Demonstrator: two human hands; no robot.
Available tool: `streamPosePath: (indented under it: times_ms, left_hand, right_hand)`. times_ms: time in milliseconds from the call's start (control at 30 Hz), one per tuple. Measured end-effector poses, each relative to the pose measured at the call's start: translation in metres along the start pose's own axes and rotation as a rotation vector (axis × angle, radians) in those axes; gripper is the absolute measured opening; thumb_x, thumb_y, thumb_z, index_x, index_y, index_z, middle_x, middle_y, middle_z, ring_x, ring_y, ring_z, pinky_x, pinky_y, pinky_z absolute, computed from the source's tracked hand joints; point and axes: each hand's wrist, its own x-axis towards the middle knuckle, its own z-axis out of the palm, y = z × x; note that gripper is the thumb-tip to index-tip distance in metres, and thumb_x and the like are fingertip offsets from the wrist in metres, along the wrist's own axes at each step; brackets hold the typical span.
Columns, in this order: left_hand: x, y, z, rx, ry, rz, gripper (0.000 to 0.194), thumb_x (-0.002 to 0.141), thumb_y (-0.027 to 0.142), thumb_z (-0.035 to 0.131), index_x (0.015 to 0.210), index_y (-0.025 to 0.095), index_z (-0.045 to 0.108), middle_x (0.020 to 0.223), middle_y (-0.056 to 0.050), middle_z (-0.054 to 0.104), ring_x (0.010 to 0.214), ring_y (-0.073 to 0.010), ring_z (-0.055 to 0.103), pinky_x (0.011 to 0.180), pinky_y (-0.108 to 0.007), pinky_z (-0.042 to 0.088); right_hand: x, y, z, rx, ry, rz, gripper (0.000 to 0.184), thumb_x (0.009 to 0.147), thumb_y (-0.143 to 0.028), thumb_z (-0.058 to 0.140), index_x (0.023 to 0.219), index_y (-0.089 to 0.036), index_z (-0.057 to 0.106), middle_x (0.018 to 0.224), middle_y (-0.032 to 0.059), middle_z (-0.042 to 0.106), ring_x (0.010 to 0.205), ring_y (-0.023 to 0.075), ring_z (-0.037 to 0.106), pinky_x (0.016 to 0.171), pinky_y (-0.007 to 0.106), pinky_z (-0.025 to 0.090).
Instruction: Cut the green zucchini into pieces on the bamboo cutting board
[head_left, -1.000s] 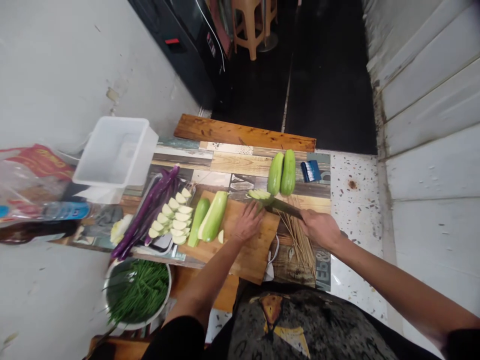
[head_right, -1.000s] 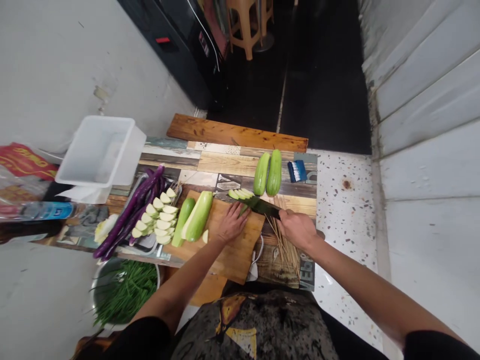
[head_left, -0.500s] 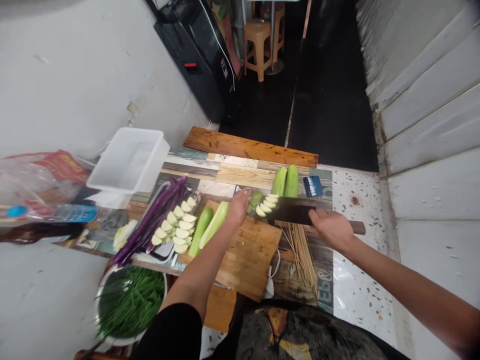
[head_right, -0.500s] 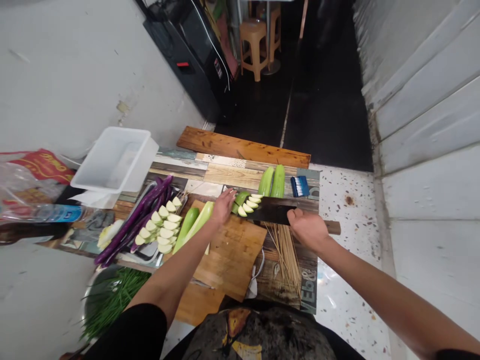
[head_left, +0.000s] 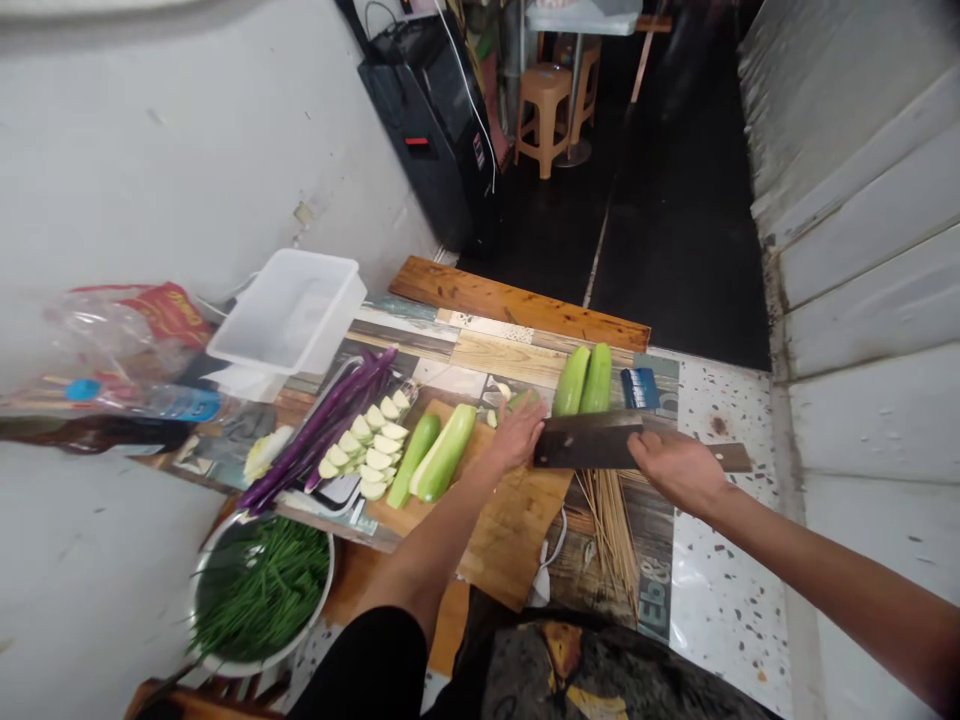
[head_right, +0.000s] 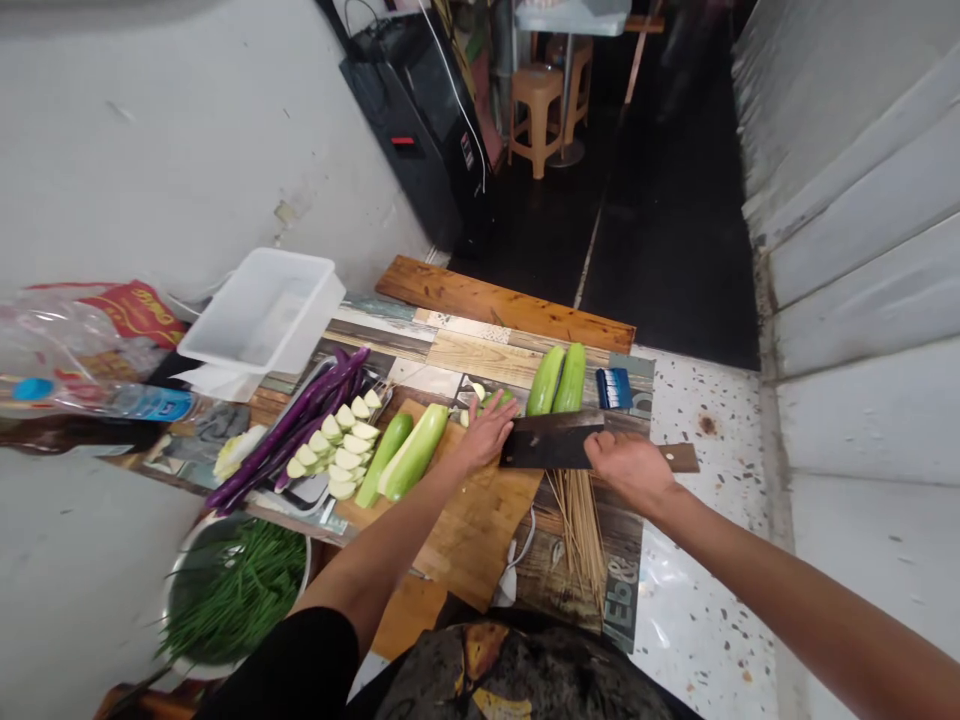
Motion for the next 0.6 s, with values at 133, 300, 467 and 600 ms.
streamPosePath:
  times_ms: [133, 300, 467, 600]
  left_hand:
    - [-0.027, -0.021, -0.02, 0.166, 0.101, -0.171, 0.047, 0.102, 0.031, 0.039, 0.146, 0.023, 0.051, 0.153, -0.01, 0.049, 0.15, -0.0287, 0.029, 0.122, -0.059, 0.017]
    - [-0.069, -0.051, -0.046, 0.336, 0.035, -0.524, 0.063, 0.095, 0.031, 0.052, 0.154, 0.014, 0.038, 0.149, -0.021, 0.049, 0.128, -0.0354, 0.053, 0.105, -0.049, 0.044]
    - [-0.073, -0.056, -0.046, 0.375, -0.068, -0.528, 0.078, 0.091, 0.031, 0.06, 0.158, 0.012, 0.025, 0.143, -0.023, 0.051, 0.114, -0.0329, 0.059, 0.097, -0.042, 0.048]
    - [-0.072, -0.053, -0.042, 0.435, -0.006, -0.569, 0.069, 0.089, 0.031, 0.06, 0.147, 0.0, 0.039, 0.137, -0.028, 0.052, 0.122, -0.0368, 0.051, 0.101, -0.045, 0.045]
  right_hand:
    - [-0.043, 0.01, 0.008, 0.132, -0.047, 0.059, 0.013, 0.084, -0.009, 0.055, 0.092, -0.016, 0.063, 0.077, 0.0076, 0.068, 0.061, 0.019, 0.059, 0.054, 0.032, 0.025]
    - [-0.074, -0.021, 0.035, 0.455, -0.193, 0.251, 0.021, 0.088, -0.026, 0.054, 0.104, -0.021, 0.067, 0.092, 0.0066, 0.075, 0.068, 0.0206, 0.067, 0.056, 0.028, 0.038]
    - [-0.059, -0.085, 0.044, 0.795, -0.411, 0.265, 0.029, 0.091, -0.024, 0.047, 0.106, -0.021, 0.072, 0.095, 0.006, 0.078, 0.082, 0.0213, 0.072, 0.07, 0.027, 0.046]
    - [-0.041, -0.118, 0.038, 0.866, -0.521, 0.157, 0.028, 0.089, -0.024, 0.051, 0.105, -0.021, 0.073, 0.098, 0.0079, 0.078, 0.089, 0.0228, 0.072, 0.074, 0.027, 0.045]
